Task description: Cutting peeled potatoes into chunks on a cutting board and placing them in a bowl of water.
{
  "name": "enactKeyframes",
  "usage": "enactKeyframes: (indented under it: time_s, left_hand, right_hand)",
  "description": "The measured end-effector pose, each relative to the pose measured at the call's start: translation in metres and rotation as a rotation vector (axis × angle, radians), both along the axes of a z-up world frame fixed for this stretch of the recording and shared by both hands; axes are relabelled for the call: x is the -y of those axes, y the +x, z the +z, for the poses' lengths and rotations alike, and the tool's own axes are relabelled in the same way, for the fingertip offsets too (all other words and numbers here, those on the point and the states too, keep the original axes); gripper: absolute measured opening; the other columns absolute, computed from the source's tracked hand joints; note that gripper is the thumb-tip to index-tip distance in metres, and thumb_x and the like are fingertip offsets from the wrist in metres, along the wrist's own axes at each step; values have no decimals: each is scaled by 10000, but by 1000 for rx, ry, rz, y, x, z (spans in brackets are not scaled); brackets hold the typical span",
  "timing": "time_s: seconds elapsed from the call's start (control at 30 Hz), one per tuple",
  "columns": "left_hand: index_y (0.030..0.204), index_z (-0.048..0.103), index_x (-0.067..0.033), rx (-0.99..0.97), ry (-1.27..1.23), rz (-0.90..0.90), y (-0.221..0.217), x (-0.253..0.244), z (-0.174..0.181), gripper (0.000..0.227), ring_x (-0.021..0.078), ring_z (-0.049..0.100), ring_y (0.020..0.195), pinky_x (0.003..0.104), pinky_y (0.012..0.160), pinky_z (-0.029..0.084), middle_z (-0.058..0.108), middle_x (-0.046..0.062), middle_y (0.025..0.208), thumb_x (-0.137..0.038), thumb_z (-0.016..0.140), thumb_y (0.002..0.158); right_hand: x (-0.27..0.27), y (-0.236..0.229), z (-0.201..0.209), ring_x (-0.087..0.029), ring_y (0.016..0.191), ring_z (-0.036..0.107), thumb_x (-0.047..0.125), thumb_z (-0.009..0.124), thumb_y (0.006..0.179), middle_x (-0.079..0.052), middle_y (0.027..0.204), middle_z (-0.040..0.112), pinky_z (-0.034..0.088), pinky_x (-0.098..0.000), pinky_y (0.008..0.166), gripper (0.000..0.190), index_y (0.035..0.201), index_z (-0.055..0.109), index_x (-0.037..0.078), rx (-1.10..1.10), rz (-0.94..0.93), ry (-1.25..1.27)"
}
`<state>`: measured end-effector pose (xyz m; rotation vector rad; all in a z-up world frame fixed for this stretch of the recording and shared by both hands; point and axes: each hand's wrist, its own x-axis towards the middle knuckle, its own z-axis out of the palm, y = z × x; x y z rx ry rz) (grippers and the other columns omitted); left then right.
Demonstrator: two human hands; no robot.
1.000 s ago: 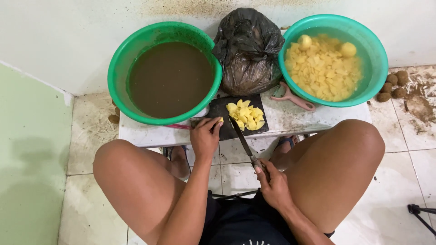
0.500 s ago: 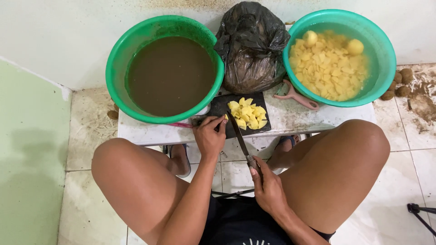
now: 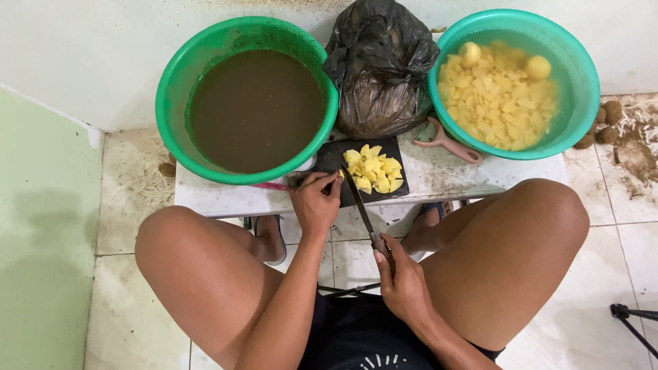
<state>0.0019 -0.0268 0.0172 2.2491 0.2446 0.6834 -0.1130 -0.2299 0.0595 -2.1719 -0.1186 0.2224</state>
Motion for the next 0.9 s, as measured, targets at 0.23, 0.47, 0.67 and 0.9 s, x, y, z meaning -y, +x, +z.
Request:
enactKeyframes:
  time_s: [0.23, 0.47, 0.67, 0.9]
  left_hand:
    - [928, 860, -160, 8, -48, 1, 0, -1, 3, 106, 174, 712, 688, 362, 634, 532, 784, -33, 882, -174, 794, 846]
    - [919, 863, -179, -80, -46, 26, 3, -1, 2, 136, 191, 718, 732, 386, 672, 520, 777, -43, 850, -214, 770, 827]
    - [917, 864, -183, -119, -52, 29, 6, -3, 1, 143, 191, 732, 763, 377, 686, 540, 787, -45, 874, -223, 754, 834]
    - [914, 861, -161, -146, -53, 41, 6, -1, -4, 137, 204, 740, 792, 395, 697, 555, 791, -46, 911, -195, 763, 825]
  right_hand:
    - [-5, -2, 3, -327, 986, 762, 313, 535, 1009, -139, 1160, 772, 569, -423, 740, 433, 1395, 548, 119, -22, 18, -38]
    - [-8, -2, -1, -376, 1104, 717, 296, 541, 1002, -144, 1239, 747, 549, -437, 836, 432, 1405, 535, 141, 15, 5, -51]
    - [-13, -2, 5, -385, 1083, 713, 313, 512, 1011, -146, 1242, 741, 547, -455, 802, 434, 1413, 522, 151, -21, 17, -79]
    - [-20, -3, 5, -465, 916, 705, 296, 499, 1014, -175, 1153, 739, 533, -533, 678, 417, 1400, 499, 137, 49, 37, -166]
